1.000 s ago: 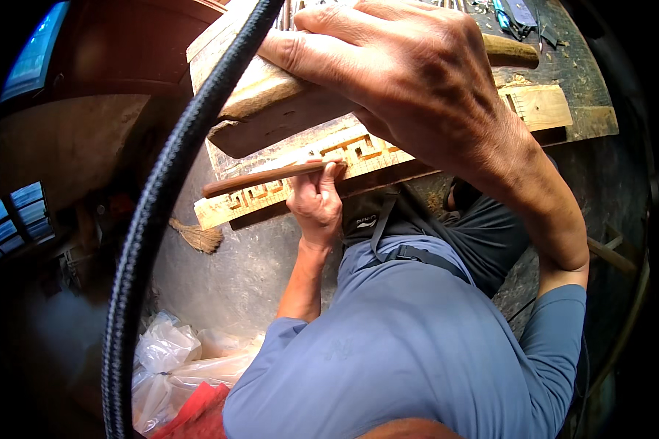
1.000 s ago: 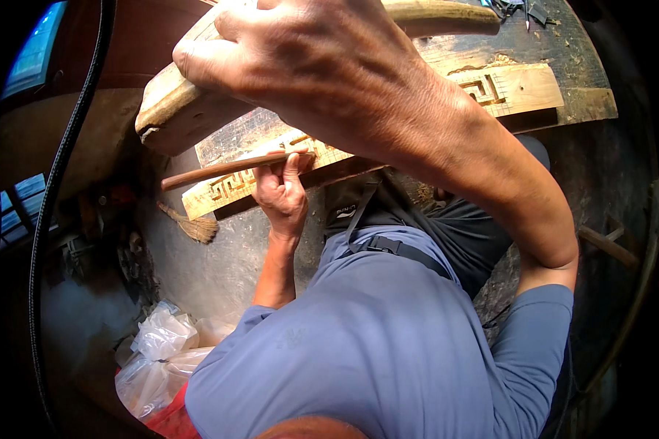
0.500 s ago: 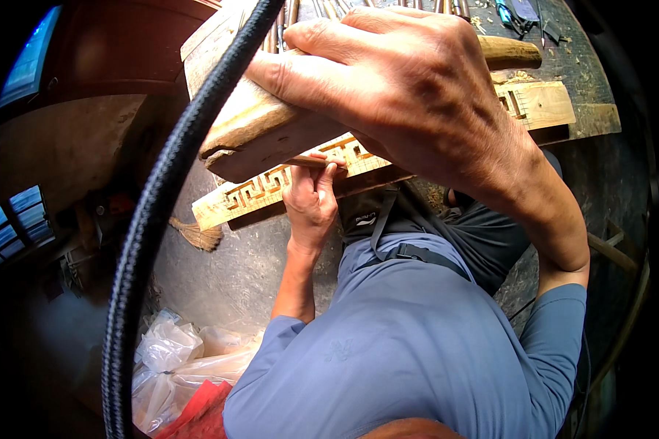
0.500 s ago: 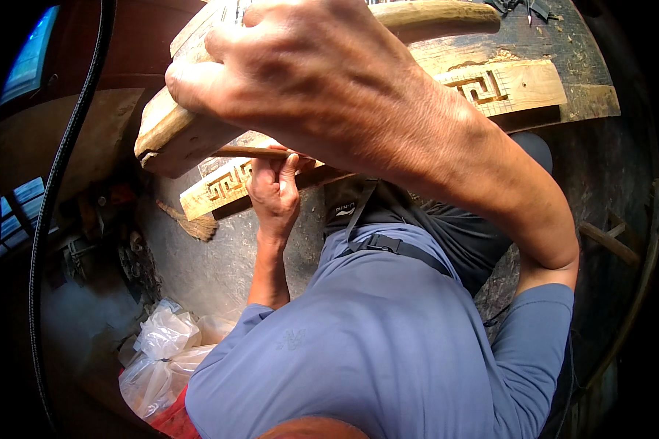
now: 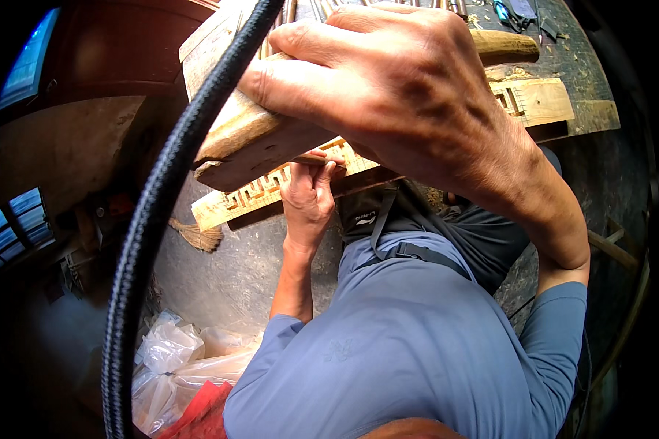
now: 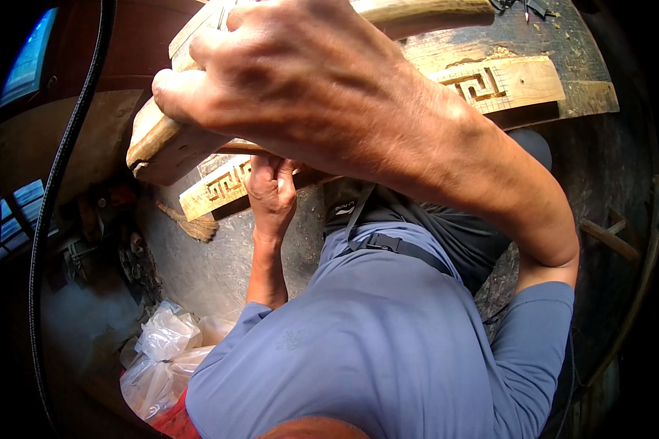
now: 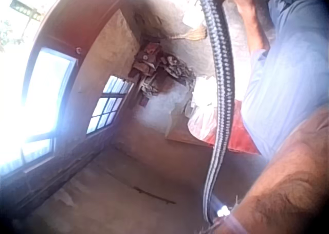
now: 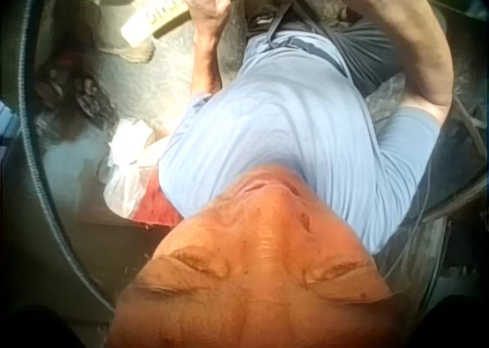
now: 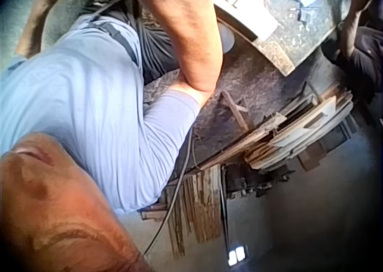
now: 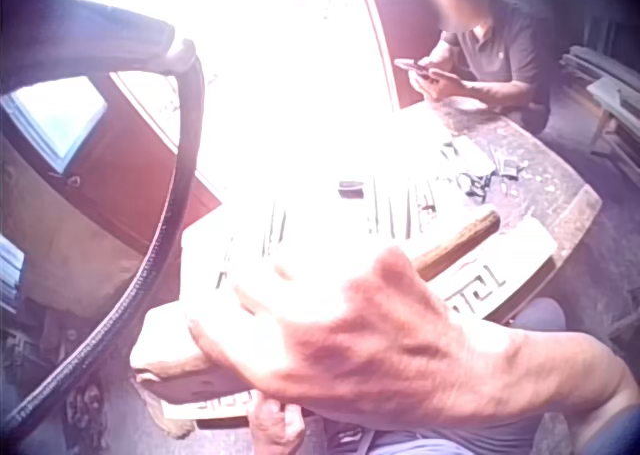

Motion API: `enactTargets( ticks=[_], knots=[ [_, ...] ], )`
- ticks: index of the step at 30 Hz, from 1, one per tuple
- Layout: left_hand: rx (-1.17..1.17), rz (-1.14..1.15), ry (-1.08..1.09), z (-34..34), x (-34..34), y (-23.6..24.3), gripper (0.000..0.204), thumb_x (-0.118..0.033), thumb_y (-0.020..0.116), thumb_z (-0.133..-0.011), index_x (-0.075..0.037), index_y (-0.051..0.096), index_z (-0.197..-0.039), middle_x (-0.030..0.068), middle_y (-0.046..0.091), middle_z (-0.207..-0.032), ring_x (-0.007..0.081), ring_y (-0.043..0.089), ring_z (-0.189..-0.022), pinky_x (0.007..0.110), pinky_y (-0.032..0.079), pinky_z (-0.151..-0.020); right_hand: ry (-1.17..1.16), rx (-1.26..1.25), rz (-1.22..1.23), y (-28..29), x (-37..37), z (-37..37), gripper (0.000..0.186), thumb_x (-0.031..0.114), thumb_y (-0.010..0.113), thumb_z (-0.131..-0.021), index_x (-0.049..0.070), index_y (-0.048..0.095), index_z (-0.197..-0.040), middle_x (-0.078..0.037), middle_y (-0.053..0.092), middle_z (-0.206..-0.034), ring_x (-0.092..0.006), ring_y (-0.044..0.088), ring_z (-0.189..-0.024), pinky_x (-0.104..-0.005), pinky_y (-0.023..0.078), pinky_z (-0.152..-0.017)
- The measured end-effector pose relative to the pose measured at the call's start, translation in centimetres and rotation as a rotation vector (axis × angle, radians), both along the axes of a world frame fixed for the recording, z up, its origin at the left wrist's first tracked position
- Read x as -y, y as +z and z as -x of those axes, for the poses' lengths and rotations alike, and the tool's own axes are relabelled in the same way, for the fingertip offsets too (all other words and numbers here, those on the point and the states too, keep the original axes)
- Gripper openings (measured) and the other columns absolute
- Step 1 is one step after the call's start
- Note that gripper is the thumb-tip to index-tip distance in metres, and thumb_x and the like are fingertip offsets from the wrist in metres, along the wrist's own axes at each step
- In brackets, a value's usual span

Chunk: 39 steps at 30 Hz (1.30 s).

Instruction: The person carves a decorative geometric pattern into a piece of wood using a wooden mallet and a chisel, then picks up a smaller carving tool to refine the edges.

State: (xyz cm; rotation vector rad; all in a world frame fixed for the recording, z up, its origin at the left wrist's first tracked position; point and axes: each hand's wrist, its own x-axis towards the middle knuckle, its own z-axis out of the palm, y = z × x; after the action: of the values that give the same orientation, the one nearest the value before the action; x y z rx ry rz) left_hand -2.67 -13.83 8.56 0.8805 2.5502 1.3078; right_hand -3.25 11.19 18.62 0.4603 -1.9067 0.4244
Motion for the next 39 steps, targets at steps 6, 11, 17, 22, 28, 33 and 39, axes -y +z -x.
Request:
enactTargets(
  ticks=[6, 11, 17, 22, 28, 33, 39],
  knots=[
    [0.074, 0.042, 0.022, 0.6, -0.3, 0.0, 0.013, -0.001, 0.064, -0.111, -0.001, 0.059, -0.123, 0.014, 0.082, -0.098, 0.0271, 0.084, -0.088, 0.037, 0.066, -0.077, -0.051, 0.121, -0.076, 1.8, 0.2, -0.1, 0.017, 0.013, 0.073, -0.093, 0.002, 0.074, -0.106, -0.007, 0.071, -0.083, -0.0183, 0.071, -0.068, -0.0343, 0.056, -0.053],
    [0.076, 0.074, -0.013, 1.1, 0.1, -0.5, 0.017, -0.002, 0.066, -0.11, -0.001, 0.06, -0.126, 0.015, 0.082, -0.098, 0.0295, 0.084, -0.089, 0.039, 0.067, -0.075, -0.154, 0.144, -0.182, 3.6, 0.5, 0.6, 0.01, 0.011, 0.073, -0.092, 0.001, 0.073, -0.092, -0.006, 0.068, -0.073, -0.0166, 0.069, -0.063, -0.0343, 0.052, -0.048],
    [0.034, 0.009, -0.04, 0.5, 0.1, -1.2, 0.024, 0.006, 0.067, -0.106, -0.001, 0.059, -0.127, 0.0159, 0.082, -0.101, 0.0308, 0.084, -0.091, 0.039, 0.066, -0.074, -0.2, 0.212, -0.226, 4.1, -0.1, 0.6, 0.013, 0.011, 0.076, -0.087, 0.0, 0.073, -0.094, -0.007, 0.066, -0.074, -0.0177, 0.07, -0.067, -0.0348, 0.055, -0.052],
    [-0.125, 0.021, -0.075, 0.0, 0.1, -1.1, 0.027, 0.009, 0.067, -0.104, -0.002, 0.058, -0.127, 0.0156, 0.082, -0.102, 0.0317, 0.084, -0.09, 0.04, 0.067, -0.074, -0.103, 0.185, -0.193, 2.4, 0.3, 0.1, 0.012, 0.012, 0.073, -0.089, 0.002, 0.07, -0.095, -0.006, 0.066, -0.078, -0.0226, 0.069, -0.071, -0.039, 0.058, -0.061],
    [-0.295, 0.143, -0.052, -0.6, 1.5, -1.8, 0.032, 0.007, 0.073, -0.101, -0.003, 0.059, -0.127, 0.0192, 0.078, -0.094, 0.042, 0.079, -0.082, 0.048, 0.06, -0.067, -0.042, 0.291, 0.017, 4.2, 0.9, -1.7, 0.034, 0.022, 0.08, -0.085, 0.011, 0.08, -0.117, -0.006, 0.078, -0.099, -0.0257, 0.078, -0.086, -0.0385, 0.064, -0.073],
    [-0.325, 0.158, -0.094, -0.4, 2.0, -2.2, 0.038, 0.009, 0.074, -0.097, -0.003, 0.06, -0.13, 0.0216, 0.077, -0.093, 0.0453, 0.078, -0.082, 0.049, 0.06, -0.07, -0.036, 0.191, -0.031, 3.4, 0.9, -1.6, 0.039, 0.026, 0.082, -0.084, 0.02, 0.081, -0.122, -0.002, 0.081, -0.112, -0.024, 0.081, -0.098, -0.0363, 0.066, -0.079],
    [-0.308, 0.149, -0.086, -0.6, 2.1, -2.5, 0.038, 0.007, 0.077, -0.097, -0.002, 0.06, -0.131, 0.0204, 0.079, -0.096, 0.043, 0.079, -0.085, 0.048, 0.06, -0.071, -0.015, 0.183, -0.011, 3.3, 0.8, -1.8, 0.041, 0.023, 0.082, -0.083, 0.017, 0.081, -0.124, -0.005, 0.081, -0.112, -0.0254, 0.081, -0.098, -0.0365, 0.066, -0.08]
  ],
)
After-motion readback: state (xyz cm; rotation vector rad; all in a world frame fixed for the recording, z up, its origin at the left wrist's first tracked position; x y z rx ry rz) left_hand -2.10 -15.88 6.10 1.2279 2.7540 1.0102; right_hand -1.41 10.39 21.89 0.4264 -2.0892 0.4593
